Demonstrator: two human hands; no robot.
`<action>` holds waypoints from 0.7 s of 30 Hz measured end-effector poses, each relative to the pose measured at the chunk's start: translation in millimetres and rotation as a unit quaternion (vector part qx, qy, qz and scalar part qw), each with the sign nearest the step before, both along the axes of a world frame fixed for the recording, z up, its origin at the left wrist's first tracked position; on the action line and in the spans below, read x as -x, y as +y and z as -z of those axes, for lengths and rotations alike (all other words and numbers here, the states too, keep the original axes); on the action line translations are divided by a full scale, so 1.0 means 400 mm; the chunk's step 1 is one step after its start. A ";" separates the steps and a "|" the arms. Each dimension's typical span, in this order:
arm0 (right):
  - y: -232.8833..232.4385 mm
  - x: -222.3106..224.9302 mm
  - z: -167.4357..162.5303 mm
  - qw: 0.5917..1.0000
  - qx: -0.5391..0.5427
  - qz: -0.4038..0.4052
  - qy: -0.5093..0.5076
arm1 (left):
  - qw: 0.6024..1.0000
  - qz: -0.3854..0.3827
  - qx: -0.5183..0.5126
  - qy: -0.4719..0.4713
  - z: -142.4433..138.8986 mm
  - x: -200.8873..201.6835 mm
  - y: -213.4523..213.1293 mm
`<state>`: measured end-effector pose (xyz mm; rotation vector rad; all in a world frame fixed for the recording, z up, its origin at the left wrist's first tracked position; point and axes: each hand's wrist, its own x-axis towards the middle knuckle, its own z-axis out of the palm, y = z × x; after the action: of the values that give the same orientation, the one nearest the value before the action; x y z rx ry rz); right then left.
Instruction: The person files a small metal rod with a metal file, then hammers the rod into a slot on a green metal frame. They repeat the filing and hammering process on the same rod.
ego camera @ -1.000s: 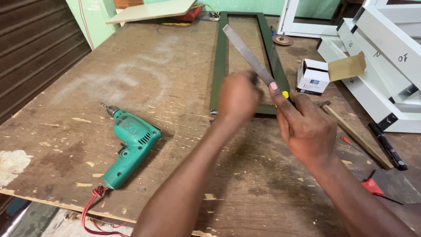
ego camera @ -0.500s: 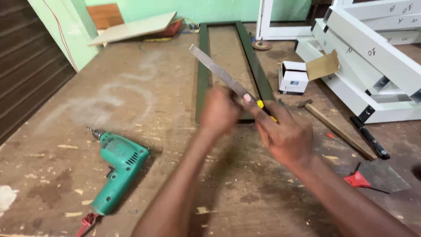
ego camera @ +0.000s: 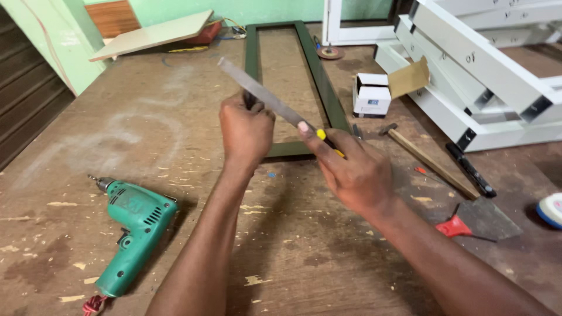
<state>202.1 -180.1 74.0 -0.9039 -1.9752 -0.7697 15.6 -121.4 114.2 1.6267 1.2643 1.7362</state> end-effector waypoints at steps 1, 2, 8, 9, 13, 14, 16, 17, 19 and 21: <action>0.005 0.004 0.001 0.999 0.021 -0.017 0.017 | 0.999 0.021 -0.007 0.039 0.014 -0.007 0.002; 0.009 0.008 0.003 0.998 0.041 -0.037 0.033 | 0.996 0.040 -0.014 0.076 0.032 -0.014 0.002; 0.030 -0.045 -0.021 0.930 0.173 -0.047 0.319 | 0.985 0.060 -0.069 0.146 0.116 -0.053 0.045; 0.032 -0.052 -0.027 0.922 0.173 -0.093 0.334 | 0.995 0.034 -0.014 0.098 0.118 -0.049 0.052; 0.034 -0.039 -0.039 0.875 0.228 -0.145 0.402 | 0.998 0.033 -0.026 0.046 0.106 -0.020 0.065; 0.029 -0.031 -0.039 0.862 0.260 -0.121 0.417 | 0.998 0.028 -0.020 0.044 0.103 -0.017 0.064; 0.015 -0.012 -0.037 0.914 0.190 -0.145 0.328 | 0.999 0.013 -0.020 0.044 0.100 -0.011 0.063; 0.007 -0.003 -0.035 0.933 0.156 -0.157 0.282 | 0.999 0.000 -0.025 0.046 0.099 -0.008 0.064; -0.011 0.013 -0.029 0.922 0.202 -0.177 0.280 | 0.998 -0.025 -0.023 0.047 0.101 0.003 0.071; -0.024 0.029 -0.022 0.916 0.245 -0.171 0.269 | 0.998 -0.052 -0.011 0.039 0.104 0.019 0.085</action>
<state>190.7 -189.5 82.8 -0.8914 -1.7630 0.1851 8.0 -87.3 72.5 1.6832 1.3931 1.7689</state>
